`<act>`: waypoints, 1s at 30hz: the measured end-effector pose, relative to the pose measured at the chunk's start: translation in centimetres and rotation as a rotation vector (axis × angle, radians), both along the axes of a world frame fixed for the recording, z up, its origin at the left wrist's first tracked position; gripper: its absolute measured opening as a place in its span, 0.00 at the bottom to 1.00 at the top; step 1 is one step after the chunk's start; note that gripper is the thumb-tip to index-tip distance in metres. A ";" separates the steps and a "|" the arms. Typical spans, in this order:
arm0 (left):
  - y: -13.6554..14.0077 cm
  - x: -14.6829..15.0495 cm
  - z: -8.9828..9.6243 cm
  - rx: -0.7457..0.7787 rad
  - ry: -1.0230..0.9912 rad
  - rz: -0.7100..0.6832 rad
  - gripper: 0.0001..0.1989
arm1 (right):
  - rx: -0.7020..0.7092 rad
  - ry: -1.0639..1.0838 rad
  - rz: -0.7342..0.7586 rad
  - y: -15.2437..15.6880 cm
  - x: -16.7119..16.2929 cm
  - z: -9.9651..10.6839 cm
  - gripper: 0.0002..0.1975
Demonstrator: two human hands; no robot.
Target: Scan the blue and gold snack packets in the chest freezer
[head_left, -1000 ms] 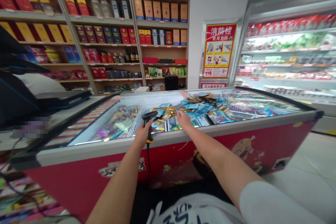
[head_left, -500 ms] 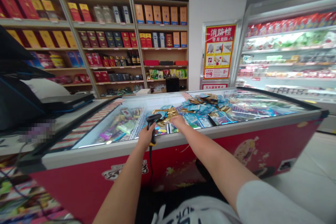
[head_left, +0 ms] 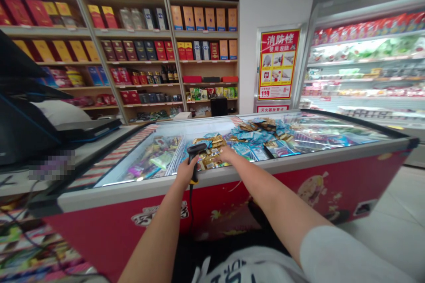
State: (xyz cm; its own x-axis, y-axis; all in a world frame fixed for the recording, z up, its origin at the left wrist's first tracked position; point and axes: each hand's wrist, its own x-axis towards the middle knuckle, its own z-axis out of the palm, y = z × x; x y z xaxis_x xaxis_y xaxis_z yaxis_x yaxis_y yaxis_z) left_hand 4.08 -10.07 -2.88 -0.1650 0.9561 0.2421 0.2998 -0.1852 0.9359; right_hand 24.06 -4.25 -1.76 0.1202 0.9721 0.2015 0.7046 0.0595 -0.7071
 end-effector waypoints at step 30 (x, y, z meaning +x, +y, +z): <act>0.3 -0.2 -0.2 -0.086 0.100 -0.217 0.25 | 0.299 0.300 -0.218 -1.5 3.7 -2.3 0.09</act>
State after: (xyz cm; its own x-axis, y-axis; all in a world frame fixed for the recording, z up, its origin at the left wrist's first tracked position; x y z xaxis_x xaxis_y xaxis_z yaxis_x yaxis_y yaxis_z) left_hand 3.89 -9.79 -3.11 0.0673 0.9842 0.1636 0.3536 -0.1768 0.9185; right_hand 27.71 -5.72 -4.06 0.4107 0.8222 0.3941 0.4906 0.1651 -0.8556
